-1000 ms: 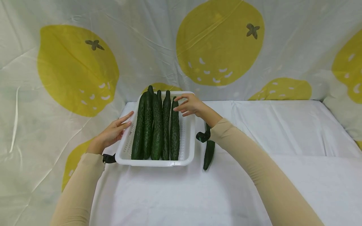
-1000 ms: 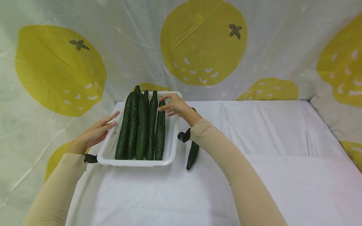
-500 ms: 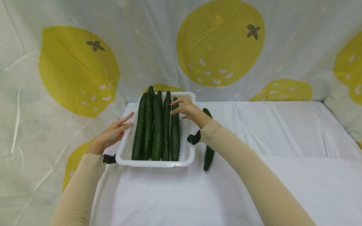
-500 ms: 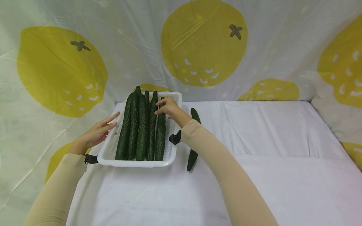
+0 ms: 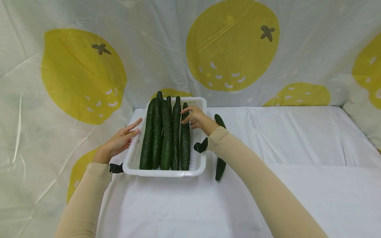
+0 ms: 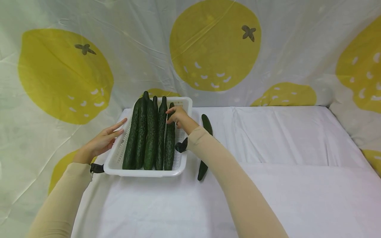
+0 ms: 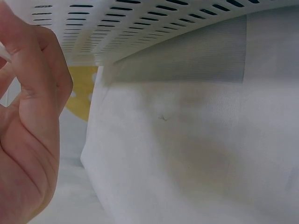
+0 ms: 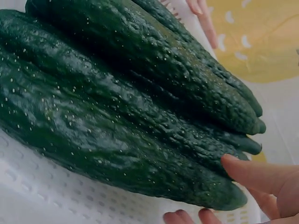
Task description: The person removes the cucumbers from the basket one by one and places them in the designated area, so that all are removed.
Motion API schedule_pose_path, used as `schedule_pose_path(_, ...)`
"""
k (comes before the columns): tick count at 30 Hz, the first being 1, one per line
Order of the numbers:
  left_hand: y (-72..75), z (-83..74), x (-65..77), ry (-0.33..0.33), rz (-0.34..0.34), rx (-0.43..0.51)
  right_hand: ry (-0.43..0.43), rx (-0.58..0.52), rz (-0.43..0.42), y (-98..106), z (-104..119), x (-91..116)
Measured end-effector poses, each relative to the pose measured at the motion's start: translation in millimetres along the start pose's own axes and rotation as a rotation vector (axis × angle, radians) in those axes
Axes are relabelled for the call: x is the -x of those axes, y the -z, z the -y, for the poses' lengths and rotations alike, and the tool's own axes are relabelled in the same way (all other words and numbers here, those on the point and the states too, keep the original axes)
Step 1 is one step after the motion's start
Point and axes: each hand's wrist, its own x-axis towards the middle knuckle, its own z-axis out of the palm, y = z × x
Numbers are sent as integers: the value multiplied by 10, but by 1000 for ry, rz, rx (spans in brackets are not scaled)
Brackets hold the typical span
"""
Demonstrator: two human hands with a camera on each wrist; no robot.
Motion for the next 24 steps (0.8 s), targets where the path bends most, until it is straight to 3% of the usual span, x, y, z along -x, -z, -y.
schedule_pose_path(4,9,8,1,-5,2,-3,-36,-58,13,-19,-24,-34)
schedule_pose_path(13,-9,1,-7,-5,-7,-4,-31,-115,-2,-53,-76,-70)
schedule_pose_path(24,-29,-20,6,-10,0,17,7,-68,-24,-74,-116,-91)
